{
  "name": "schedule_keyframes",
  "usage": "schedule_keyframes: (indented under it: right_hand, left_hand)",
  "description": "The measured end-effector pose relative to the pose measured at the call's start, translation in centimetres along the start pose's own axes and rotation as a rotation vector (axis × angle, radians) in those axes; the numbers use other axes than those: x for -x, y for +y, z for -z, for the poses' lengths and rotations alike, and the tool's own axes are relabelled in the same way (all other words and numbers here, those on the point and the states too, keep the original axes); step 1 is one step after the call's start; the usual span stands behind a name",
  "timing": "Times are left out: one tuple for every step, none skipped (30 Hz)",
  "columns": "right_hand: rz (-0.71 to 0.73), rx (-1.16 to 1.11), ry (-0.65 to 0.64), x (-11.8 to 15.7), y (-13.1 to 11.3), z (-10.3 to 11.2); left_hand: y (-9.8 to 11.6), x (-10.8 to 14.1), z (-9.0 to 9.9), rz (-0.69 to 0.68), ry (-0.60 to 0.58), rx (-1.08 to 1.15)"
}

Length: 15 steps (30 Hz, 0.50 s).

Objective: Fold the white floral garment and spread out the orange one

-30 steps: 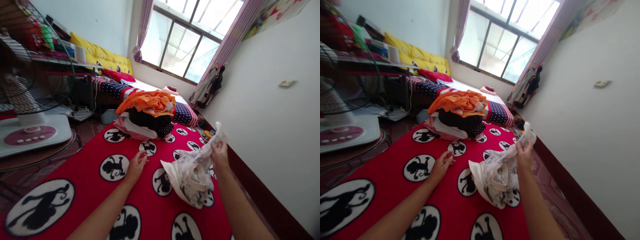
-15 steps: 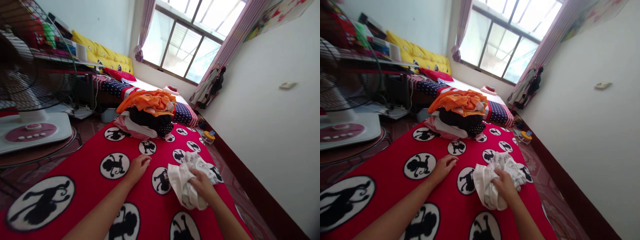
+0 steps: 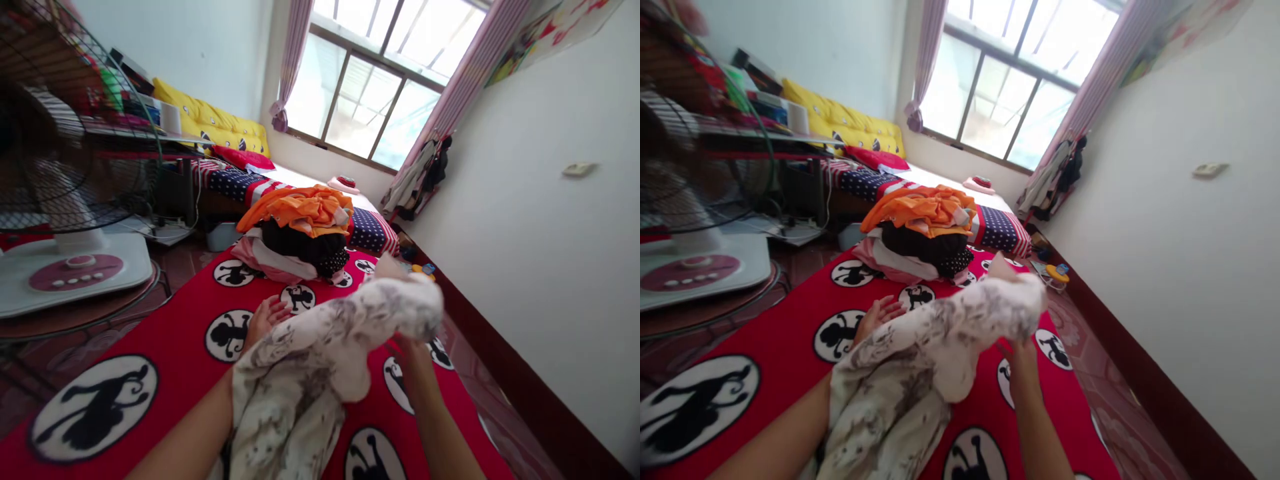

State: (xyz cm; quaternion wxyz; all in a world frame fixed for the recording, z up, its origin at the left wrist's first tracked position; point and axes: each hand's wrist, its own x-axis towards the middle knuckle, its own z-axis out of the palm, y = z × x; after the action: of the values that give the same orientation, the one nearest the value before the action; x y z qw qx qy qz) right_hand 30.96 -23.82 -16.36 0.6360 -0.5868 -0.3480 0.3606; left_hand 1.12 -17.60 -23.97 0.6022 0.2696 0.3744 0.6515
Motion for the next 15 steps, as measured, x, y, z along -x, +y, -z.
schedule_keyframes:
  right_hand:
    - [-0.067, 0.03, 0.003, 0.4, 2.2, 0.5]
    - [-0.105, 0.057, -0.002, 1.0, 4.1, 0.8]
    - [-0.111, 0.084, -0.006, 1.8, 5.7, 1.0]
    - [-0.086, 0.109, -0.002, 2.6, 6.8, 1.1]
    - [-0.044, 0.132, -0.001, 3.3, 7.6, 1.2]
    - [0.005, 0.149, 0.002, 4.0, 8.0, 1.2]
    - [0.051, 0.156, 0.008, 4.6, 8.2, 1.1]
    - [0.082, 0.151, 0.018, 5.1, 8.3, 1.0]
    - [0.095, 0.141, 0.026, 5.4, 8.2, 0.8]
    - [0.1, 0.126, 0.031, 5.6, 8.1, 0.7]
    - [0.107, 0.111, 0.033, 5.8, 8.0, 0.5]
    - [0.114, 0.099, 0.03, 5.9, 8.0, 0.4]
    - [0.12, 0.092, 0.021, 6.0, 8.0, 0.2]
    - [0.127, 0.091, 0.011, 6.1, 8.0, 0.1]
    - [0.129, 0.096, -0.002, 6.1, 8.0, 0.0]
  left_hand:
    - [0.0, -0.3, 0.2, 0.046, -0.019, 0.045]
    - [0.1, -0.5, 0.4, 0.087, -0.041, 0.08]
    - [0.1, -0.7, 0.5, 0.125, -0.066, 0.1]
    - [0.1, -0.7, 0.7, 0.153, -0.095, 0.103]
    - [0.2, -0.6, 0.8, 0.169, -0.129, 0.088]
    - [0.3, -0.4, 0.9, 0.173, -0.167, 0.057]
    - [0.6, -0.2, 0.9, 0.164, -0.217, 0.013]
    - [1.0, 0.1, 0.9, 0.15, -0.275, -0.042]
    - [1.6, 0.4, 0.9, 0.13, -0.332, -0.102]
    - [2.4, 0.8, 0.7, 0.105, -0.38, -0.168]
    - [3.3, 1.2, 0.5, 0.075, -0.415, -0.236]
    - [4.3, 1.6, 0.1, 0.037, -0.439, -0.303]
    - [5.3, 2.2, -0.3, -0.005, -0.458, -0.37]
    - [6.2, 2.8, -0.8, -0.05, -0.485, -0.443]
    - [7.0, 3.6, -1.3, -0.1, -0.532, -0.527]
